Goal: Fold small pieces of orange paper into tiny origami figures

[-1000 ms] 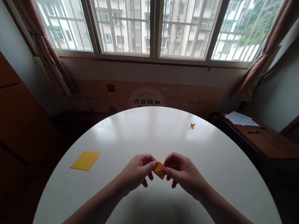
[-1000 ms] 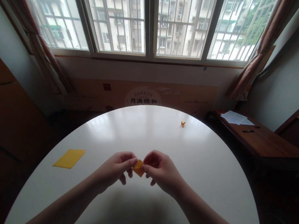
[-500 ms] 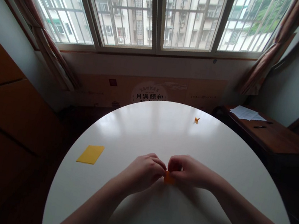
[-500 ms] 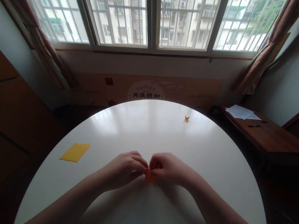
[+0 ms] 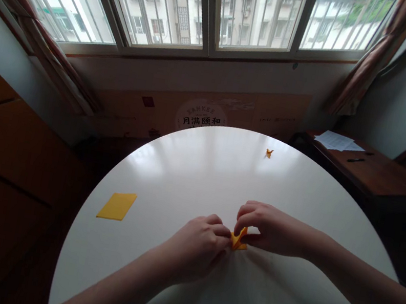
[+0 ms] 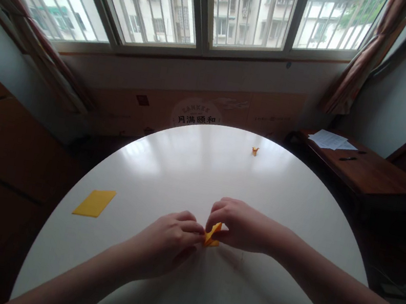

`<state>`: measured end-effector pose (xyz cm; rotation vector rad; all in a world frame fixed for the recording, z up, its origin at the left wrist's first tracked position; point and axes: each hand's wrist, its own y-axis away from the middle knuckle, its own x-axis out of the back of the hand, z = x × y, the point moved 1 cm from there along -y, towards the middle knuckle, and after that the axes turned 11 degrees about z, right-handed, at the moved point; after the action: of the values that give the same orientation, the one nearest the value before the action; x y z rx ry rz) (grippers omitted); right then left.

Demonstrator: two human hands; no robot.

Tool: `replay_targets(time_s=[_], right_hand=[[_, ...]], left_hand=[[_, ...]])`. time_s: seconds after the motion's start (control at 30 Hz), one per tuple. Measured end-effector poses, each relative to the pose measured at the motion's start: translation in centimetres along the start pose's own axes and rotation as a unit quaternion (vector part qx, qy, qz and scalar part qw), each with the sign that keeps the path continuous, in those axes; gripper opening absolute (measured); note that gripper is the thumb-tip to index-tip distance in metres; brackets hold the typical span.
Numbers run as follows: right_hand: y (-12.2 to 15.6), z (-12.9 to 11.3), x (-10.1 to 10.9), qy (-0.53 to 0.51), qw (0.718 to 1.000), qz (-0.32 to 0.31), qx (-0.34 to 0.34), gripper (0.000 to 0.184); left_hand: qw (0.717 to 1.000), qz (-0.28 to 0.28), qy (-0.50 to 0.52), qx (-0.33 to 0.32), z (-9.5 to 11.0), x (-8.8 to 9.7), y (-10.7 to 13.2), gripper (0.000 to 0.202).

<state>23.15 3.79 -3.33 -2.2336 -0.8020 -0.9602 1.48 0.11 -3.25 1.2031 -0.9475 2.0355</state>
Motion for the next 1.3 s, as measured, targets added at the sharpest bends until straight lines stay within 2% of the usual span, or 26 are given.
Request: replay_targets(time_s=[0.13, 0.3, 0.5, 0.73, 0.93, 1.13, 1.3], right_hand=[[0.0, 0.3, -0.3, 0.03, 0.998, -0.024, 0.045, 0.01], [0.0, 1.1, -0.5, 0.032, 0.997, 0.001, 0.076, 0.011], [-0.1, 0.8, -0.4, 0.062, 0.996, -0.008, 0.067, 0.013], [-0.2, 0.8, -0.6, 0.067, 0.997, -0.017, 0.045, 0.015], [-0.1, 1.0, -0.7, 0.062, 0.997, -0.022, 0.046, 0.017], [0.0, 1.5, -0.5, 0.057, 0.997, -0.031, 0.052, 0.012], [0.0, 1.8, -0.7, 0.045, 0.997, -0.033, 0.054, 0.016]], left_hand=[[1.0, 0.009, -0.005, -0.008, -0.6, -0.6, 0.8, 0.031], [0.999, -0.008, -0.022, -0.036, -1.7, -1.0, 1.0, 0.036], [0.998, -0.015, -0.032, -0.06, -2.0, -1.1, 0.8, 0.035], [0.998, -0.023, -0.008, -0.056, -2.0, -0.8, 0.4, 0.04], [0.998, -0.017, 0.0, -0.057, -2.1, -0.6, 0.1, 0.038], [0.999, -0.022, 0.009, -0.046, -2.2, -0.8, 0.2, 0.039], [0.999, -0.026, 0.013, -0.039, -2.2, -0.9, 0.0, 0.038]])
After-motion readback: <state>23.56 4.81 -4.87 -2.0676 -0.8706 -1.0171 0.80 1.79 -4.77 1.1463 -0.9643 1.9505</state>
